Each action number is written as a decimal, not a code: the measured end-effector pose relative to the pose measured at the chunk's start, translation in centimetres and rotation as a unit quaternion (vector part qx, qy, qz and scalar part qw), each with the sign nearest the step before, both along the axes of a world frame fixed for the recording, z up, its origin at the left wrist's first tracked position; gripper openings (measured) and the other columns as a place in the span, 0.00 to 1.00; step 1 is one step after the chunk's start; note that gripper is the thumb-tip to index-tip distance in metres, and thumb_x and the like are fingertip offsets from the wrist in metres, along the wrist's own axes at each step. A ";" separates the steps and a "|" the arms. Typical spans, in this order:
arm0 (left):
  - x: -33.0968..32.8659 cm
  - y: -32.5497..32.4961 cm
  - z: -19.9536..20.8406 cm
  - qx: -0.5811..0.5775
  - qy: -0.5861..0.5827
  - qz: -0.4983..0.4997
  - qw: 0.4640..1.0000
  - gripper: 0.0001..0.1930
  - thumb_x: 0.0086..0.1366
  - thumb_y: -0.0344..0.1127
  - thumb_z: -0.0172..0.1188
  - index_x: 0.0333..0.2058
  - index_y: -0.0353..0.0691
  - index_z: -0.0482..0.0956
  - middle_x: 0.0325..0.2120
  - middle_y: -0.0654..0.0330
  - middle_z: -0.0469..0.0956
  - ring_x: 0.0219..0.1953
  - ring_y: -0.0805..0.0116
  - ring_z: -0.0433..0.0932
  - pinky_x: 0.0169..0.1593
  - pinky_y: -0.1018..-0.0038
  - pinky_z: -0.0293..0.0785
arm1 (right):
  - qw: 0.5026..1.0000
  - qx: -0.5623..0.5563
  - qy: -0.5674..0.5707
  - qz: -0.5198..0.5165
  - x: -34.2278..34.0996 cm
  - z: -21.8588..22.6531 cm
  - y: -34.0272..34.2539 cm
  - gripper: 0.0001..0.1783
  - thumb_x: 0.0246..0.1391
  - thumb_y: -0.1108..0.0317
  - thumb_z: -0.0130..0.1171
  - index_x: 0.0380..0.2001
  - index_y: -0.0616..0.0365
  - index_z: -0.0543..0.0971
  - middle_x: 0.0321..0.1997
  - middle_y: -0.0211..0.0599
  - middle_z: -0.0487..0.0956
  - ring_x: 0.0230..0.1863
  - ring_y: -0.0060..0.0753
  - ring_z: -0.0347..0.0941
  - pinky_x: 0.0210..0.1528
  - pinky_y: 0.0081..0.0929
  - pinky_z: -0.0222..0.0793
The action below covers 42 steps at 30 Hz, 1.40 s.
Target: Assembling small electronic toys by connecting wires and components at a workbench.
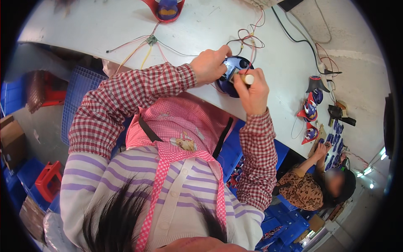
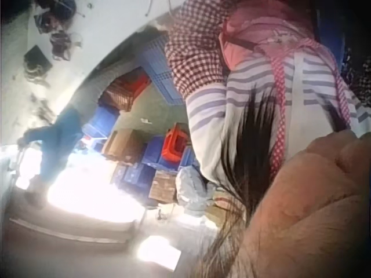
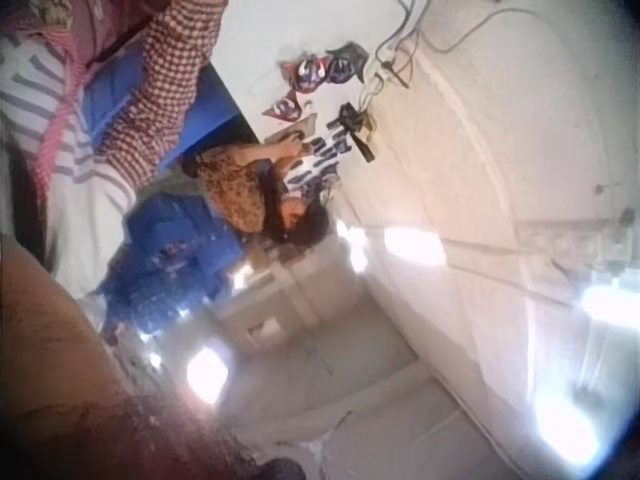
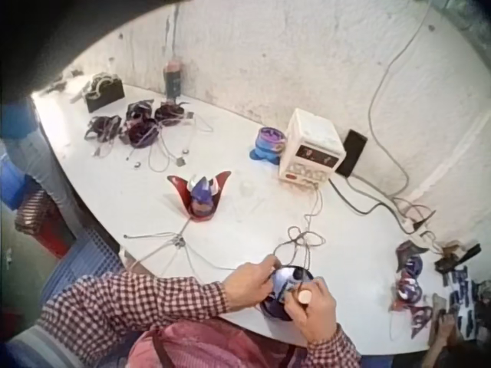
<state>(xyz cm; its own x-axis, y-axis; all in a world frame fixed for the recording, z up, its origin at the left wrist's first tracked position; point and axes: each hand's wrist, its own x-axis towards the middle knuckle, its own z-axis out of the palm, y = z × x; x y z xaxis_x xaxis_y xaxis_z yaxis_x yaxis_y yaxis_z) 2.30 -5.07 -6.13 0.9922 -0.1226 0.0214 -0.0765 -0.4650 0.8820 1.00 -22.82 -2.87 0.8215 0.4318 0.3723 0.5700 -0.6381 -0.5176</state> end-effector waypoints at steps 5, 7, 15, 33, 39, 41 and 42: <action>0.1 -0.1 0.0 0.116 -0.015 -0.014 0.993 0.17 0.58 0.35 0.54 0.45 0.39 0.67 0.21 0.54 0.76 0.23 0.64 0.76 0.27 0.68 0.71 | 0.999 0.006 0.034 0.006 1.3 0.1 0.1 0.09 0.44 0.76 0.62 0.31 0.62 0.75 0.31 0.35 0.71 0.26 0.29 0.67 0.30 0.21 0.64; -1.5 1.7 1.2 0.064 -0.059 -0.022 0.996 0.17 0.58 0.36 0.56 0.45 0.39 0.68 0.23 0.55 0.76 0.23 0.65 0.75 0.28 0.70 0.71 | 0.998 0.030 0.047 0.006 1.0 0.4 0.1 0.10 0.45 0.75 0.62 0.33 0.62 0.75 0.31 0.35 0.71 0.27 0.28 0.66 0.31 0.21 0.64; -15.6 14.7 0.3 -0.069 -0.181 0.378 0.905 0.14 0.55 0.26 0.59 0.42 0.37 0.72 0.34 0.59 0.71 0.33 0.71 0.70 0.35 0.79 0.69 | 0.992 0.106 0.004 0.072 -4.9 2.0 5.4 0.18 0.45 0.74 0.59 0.43 0.62 0.73 0.35 0.39 0.71 0.31 0.30 0.65 0.32 0.23 0.64; -18.5 17.3 -4.3 -0.428 0.057 0.291 0.854 0.18 0.65 0.30 0.52 0.52 0.32 0.66 0.37 0.54 0.74 0.33 0.71 0.75 0.38 0.80 0.73 | 0.994 -0.020 0.065 0.087 3.5 -4.2 20.3 0.09 0.51 0.65 0.60 0.31 0.59 0.75 0.28 0.33 0.75 0.26 0.30 0.70 0.31 0.26 0.67; -17.5 16.5 -2.9 -0.485 0.099 0.265 0.827 0.15 0.66 0.29 0.51 0.50 0.31 0.68 0.32 0.55 0.75 0.28 0.72 0.75 0.34 0.82 0.73 | 0.974 0.027 0.201 0.096 4.2 -2.4 19.6 0.10 0.50 0.66 0.61 0.30 0.58 0.73 0.24 0.35 0.75 0.26 0.34 0.71 0.30 0.29 0.68; -17.2 15.7 -1.8 -0.503 0.098 0.229 0.827 0.15 0.66 0.29 0.51 0.49 0.31 0.68 0.31 0.55 0.75 0.28 0.72 0.76 0.32 0.82 0.74 | 0.972 0.040 0.209 0.101 4.4 -2.2 19.1 0.09 0.50 0.66 0.61 0.31 0.58 0.72 0.22 0.34 0.75 0.24 0.34 0.71 0.30 0.29 0.67; -17.1 15.3 -1.3 -0.512 0.098 0.210 0.827 0.14 0.66 0.29 0.50 0.49 0.31 0.69 0.31 0.55 0.75 0.28 0.72 0.76 0.32 0.83 0.74 | 0.970 0.046 0.214 0.102 4.5 -2.1 18.8 0.09 0.50 0.66 0.60 0.31 0.58 0.72 0.21 0.34 0.75 0.24 0.34 0.71 0.29 0.29 0.67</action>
